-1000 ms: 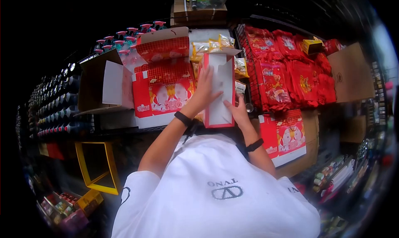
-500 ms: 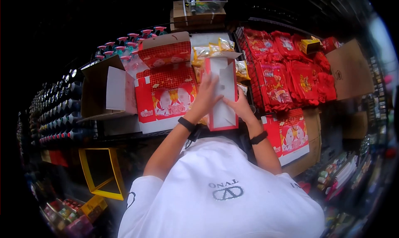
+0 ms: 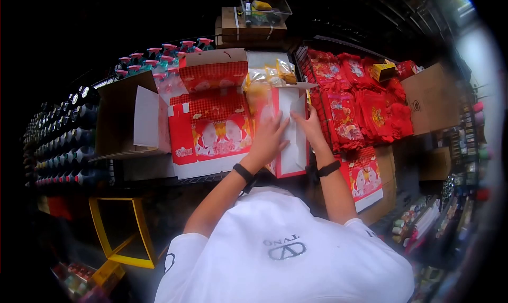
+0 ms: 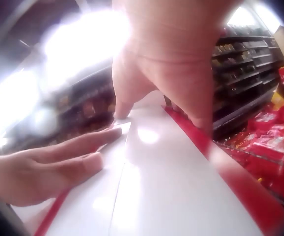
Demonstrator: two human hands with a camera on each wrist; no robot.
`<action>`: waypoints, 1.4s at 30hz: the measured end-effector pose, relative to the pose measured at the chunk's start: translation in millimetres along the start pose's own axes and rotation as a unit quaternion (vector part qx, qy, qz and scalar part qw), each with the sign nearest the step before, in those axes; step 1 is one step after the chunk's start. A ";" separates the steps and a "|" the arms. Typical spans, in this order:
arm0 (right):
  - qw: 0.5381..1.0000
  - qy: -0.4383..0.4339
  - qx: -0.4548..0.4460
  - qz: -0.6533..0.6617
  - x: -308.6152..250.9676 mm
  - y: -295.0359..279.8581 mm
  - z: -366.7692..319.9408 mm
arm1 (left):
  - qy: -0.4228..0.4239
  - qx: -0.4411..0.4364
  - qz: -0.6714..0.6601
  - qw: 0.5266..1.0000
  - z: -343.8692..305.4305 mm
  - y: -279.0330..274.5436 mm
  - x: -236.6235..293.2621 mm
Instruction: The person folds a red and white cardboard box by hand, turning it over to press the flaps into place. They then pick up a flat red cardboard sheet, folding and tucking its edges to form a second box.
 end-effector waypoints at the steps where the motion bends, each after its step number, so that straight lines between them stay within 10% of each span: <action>1: 1.000 -0.013 0.005 -0.022 2.7 2.7 5.1 | 0.002 0.003 -0.006 1.000 -2.2 -0.8 -1.5; 12: 0.959 0.002 0.090 -0.268 -21.1 12.4 -7.3 | -0.003 0.015 -0.065 0.998 -10.4 -13.1 -11.0; 24: 0.999 0.006 -0.033 -0.028 10.1 -4.9 19.6 | -0.018 -0.002 -0.059 0.998 -3.0 3.7 -8.6; 42: 0.986 -0.030 0.071 -0.149 26.2 1.0 26.2 | -0.038 -0.008 -0.030 0.999 -1.4 4.9 -2.0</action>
Point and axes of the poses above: each hand's wrist, its own z-axis towards the middle knuckle, its own y-axis out of the palm, x = y × z, the point moved 3 cm from there along z, towards the middle knuckle, and after that the axes turned 10 degrees about y, right-handed, at the moved point
